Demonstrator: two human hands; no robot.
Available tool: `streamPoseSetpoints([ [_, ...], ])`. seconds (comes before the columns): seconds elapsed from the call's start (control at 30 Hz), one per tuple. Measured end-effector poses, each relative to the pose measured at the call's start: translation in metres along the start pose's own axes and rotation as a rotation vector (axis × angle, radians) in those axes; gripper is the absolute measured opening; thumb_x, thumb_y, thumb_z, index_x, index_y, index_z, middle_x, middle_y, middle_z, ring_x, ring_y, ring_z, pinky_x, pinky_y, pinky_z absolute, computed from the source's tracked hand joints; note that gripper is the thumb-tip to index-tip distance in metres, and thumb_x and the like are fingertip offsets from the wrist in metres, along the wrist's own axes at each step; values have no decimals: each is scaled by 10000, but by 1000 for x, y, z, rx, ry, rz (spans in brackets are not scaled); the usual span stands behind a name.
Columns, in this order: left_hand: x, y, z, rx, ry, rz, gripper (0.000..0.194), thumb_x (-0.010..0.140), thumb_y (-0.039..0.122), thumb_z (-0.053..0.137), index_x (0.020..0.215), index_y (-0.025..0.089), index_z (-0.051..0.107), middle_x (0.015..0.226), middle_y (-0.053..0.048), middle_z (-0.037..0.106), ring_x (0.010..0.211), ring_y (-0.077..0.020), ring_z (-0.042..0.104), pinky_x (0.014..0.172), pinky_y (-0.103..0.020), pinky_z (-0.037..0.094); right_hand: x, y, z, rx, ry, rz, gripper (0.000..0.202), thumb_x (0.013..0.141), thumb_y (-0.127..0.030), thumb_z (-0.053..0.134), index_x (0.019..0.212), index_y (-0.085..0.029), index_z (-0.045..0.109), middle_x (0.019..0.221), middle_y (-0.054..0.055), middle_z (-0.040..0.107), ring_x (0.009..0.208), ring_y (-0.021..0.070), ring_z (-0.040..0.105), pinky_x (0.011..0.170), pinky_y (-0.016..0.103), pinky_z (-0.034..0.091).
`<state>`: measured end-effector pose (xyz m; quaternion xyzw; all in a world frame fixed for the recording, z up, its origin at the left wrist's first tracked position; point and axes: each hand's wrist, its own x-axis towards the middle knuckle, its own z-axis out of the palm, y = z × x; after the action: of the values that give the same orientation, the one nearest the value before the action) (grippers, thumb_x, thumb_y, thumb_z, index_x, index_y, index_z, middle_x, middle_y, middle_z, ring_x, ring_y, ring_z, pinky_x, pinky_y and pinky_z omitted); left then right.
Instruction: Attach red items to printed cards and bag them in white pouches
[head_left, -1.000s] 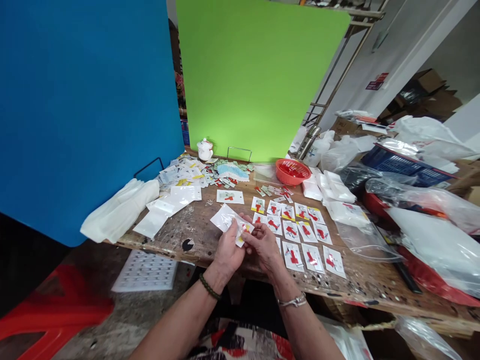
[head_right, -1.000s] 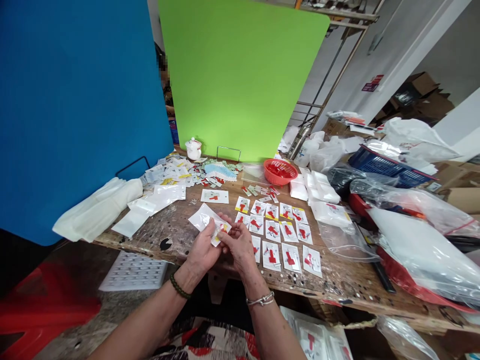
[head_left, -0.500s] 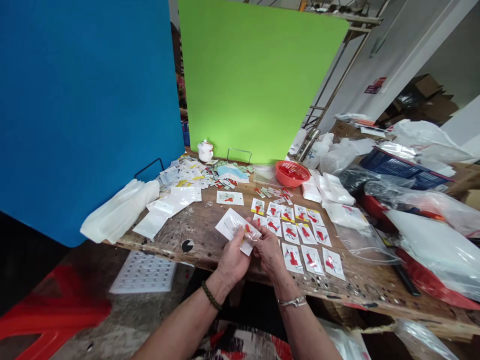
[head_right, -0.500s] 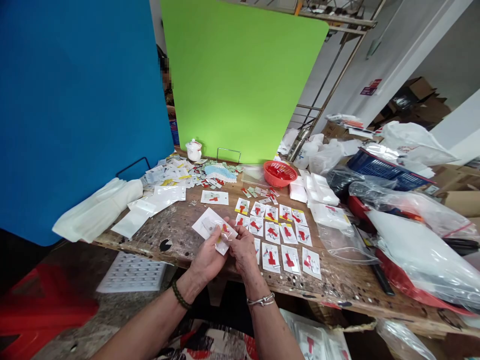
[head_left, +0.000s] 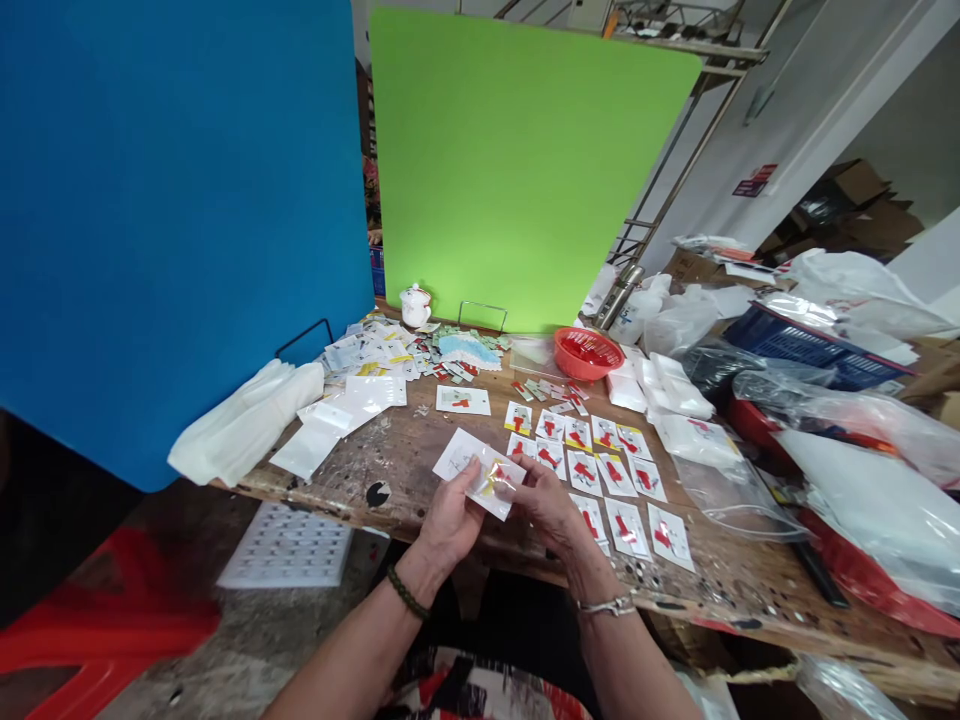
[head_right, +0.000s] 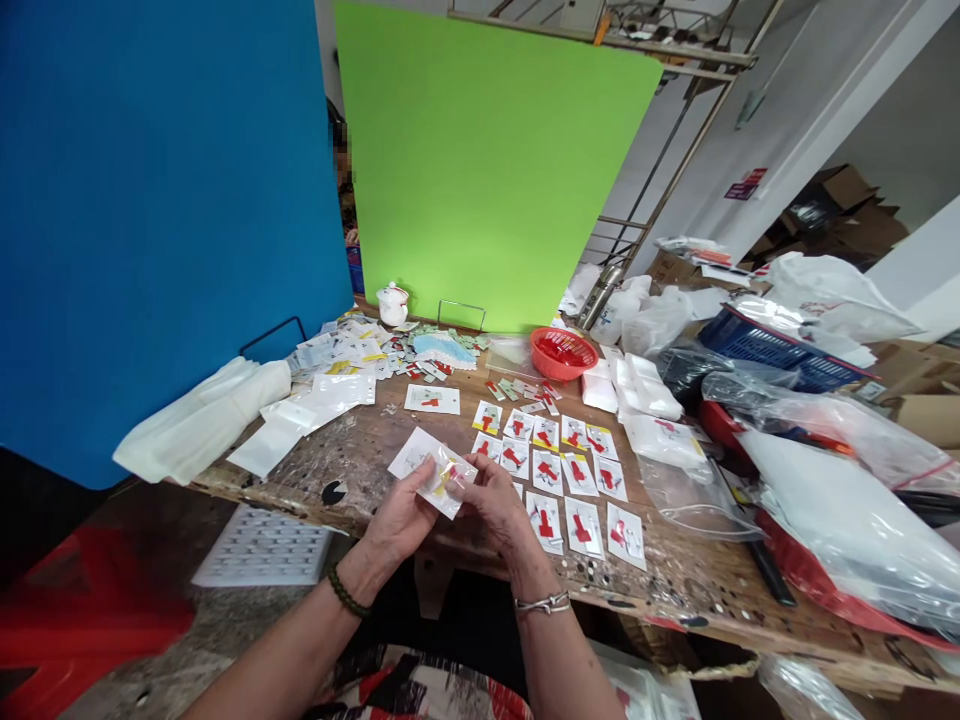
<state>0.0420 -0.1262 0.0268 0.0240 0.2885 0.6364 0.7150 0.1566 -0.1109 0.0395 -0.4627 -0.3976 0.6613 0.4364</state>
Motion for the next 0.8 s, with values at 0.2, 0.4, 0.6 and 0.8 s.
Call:
streamPoseSetpoints([
  [0.2, -3, 1, 2, -14, -15, -104, 124, 770, 92, 651, 887, 100, 692, 870, -77, 734, 728, -156, 675, 717, -274, 543, 9, 3, 3, -96, 195, -61, 456, 394, -289, 872, 513, -186, 444, 456, -59, 546, 418, 88, 453, 431, 217, 365],
  [0.4, 3, -1, 0, -6, 54, -85, 71, 709, 49, 674, 764, 94, 670, 719, -54, 708, 599, -137, 647, 626, -253, 531, 7, -7, 3, -386, 74, -106, 319, 465, -272, 843, 565, -175, 556, 505, -58, 575, 452, 90, 462, 427, 203, 349],
  [0.6, 9, 6, 2, -79, 170, -2, 67, 767, 55, 634, 766, 120, 649, 730, -55, 713, 600, -145, 652, 619, -272, 549, -1, -24, -4, -100, -146, 30, 380, 567, -426, 824, 774, -171, 632, 638, -15, 635, 531, 110, 562, 496, 224, 473],
  [0.8, 9, 7, 7, -119, 128, 46, 118, 758, 53, 656, 857, 112, 682, 845, -78, 737, 722, -164, 689, 783, -318, 567, 9, -11, 8, -98, 9, -102, 408, 561, -468, 821, 807, -188, 656, 738, 32, 700, 617, 174, 624, 551, 284, 504],
])
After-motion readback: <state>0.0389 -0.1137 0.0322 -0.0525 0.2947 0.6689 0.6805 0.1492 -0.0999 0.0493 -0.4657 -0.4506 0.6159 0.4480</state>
